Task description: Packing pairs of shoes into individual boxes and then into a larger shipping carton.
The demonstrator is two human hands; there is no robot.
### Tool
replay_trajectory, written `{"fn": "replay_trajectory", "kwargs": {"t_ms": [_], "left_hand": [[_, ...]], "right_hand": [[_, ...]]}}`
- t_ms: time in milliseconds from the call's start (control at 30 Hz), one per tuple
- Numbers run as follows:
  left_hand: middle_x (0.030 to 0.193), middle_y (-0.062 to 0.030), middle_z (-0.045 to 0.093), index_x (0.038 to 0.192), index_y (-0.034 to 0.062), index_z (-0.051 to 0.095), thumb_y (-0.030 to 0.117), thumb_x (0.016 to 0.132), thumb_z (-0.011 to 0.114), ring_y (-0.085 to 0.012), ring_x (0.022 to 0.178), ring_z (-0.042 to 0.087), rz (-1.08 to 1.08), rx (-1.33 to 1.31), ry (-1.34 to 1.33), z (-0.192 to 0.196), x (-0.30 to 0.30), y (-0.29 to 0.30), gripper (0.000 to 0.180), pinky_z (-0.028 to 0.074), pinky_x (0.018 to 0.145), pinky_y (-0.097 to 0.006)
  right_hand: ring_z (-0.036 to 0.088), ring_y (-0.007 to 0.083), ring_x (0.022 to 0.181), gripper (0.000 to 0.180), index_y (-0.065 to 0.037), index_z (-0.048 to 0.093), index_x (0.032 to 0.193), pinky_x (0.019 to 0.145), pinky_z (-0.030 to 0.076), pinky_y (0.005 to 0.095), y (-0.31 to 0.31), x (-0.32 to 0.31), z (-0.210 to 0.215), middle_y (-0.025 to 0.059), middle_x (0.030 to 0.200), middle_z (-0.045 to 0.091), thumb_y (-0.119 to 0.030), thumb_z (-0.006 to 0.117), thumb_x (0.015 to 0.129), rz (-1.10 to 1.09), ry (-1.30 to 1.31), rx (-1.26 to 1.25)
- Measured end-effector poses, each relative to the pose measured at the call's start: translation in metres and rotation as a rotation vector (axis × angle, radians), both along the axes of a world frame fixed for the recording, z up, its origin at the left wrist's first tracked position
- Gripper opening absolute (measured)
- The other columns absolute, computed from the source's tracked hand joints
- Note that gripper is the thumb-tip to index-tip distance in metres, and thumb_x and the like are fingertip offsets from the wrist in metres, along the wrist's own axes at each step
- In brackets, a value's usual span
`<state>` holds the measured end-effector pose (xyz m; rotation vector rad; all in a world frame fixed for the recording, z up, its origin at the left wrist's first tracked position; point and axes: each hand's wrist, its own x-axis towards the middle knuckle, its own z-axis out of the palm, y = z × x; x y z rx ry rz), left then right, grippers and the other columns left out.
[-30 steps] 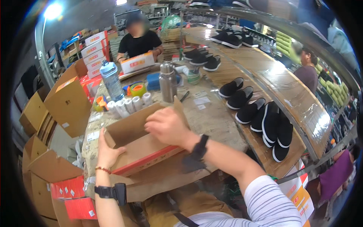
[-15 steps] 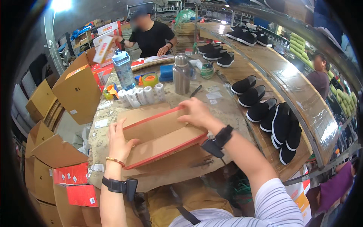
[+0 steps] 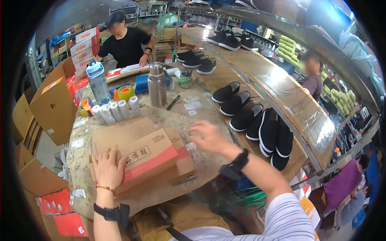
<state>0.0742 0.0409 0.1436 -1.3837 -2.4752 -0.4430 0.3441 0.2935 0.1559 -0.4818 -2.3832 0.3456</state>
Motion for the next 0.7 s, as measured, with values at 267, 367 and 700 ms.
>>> {"fn": "replay_trajectory", "kwargs": {"t_ms": [267, 367, 700], "left_hand": [[0.110, -0.0096, 0.060, 0.126, 0.0146, 0.055, 0.038, 0.086, 0.056, -0.0270, 0.109, 0.052, -0.031, -0.018, -0.088, 0.009, 0.007, 0.007, 0.046, 0.024, 0.106, -0.052], [0.109, -0.0097, 0.060, 0.126, 0.0145, 0.055, 0.039, 0.086, 0.055, -0.0275, 0.108, 0.052, 0.009, -0.045, -0.084, 0.007, 0.001, -0.004, 0.047, 0.025, 0.105, -0.052], [0.098, -0.0070, 0.061, 0.121, 0.0164, 0.059, 0.036, 0.085, 0.058, -0.0263, 0.099, 0.054, -0.038, 0.037, -0.053, 0.009, 0.004, -0.006, 0.041, 0.031, 0.095, -0.047]], "right_hand": [[0.056, 0.0402, 0.104, 0.040, -0.012, 0.066, 0.106, 0.094, 0.036, 0.0535, 0.131, 0.244, -0.009, 0.0185, 0.110, 0.063, -0.044, 0.055, 0.086, -1.380, -0.147, 0.621], [0.057, 0.0392, 0.102, 0.040, -0.009, 0.068, 0.101, 0.093, 0.039, 0.0507, 0.102, 0.241, -0.011, 0.0201, 0.105, 0.064, -0.044, 0.054, 0.086, -1.355, -0.460, 0.335], [0.037, 0.0125, 0.051, 0.046, -0.003, 0.038, 0.054, 0.050, 0.029, 0.0318, 0.049, 0.195, -0.010, 0.0007, 0.050, 0.038, -0.022, 0.068, 0.085, -0.767, 0.520, -0.116]]}}
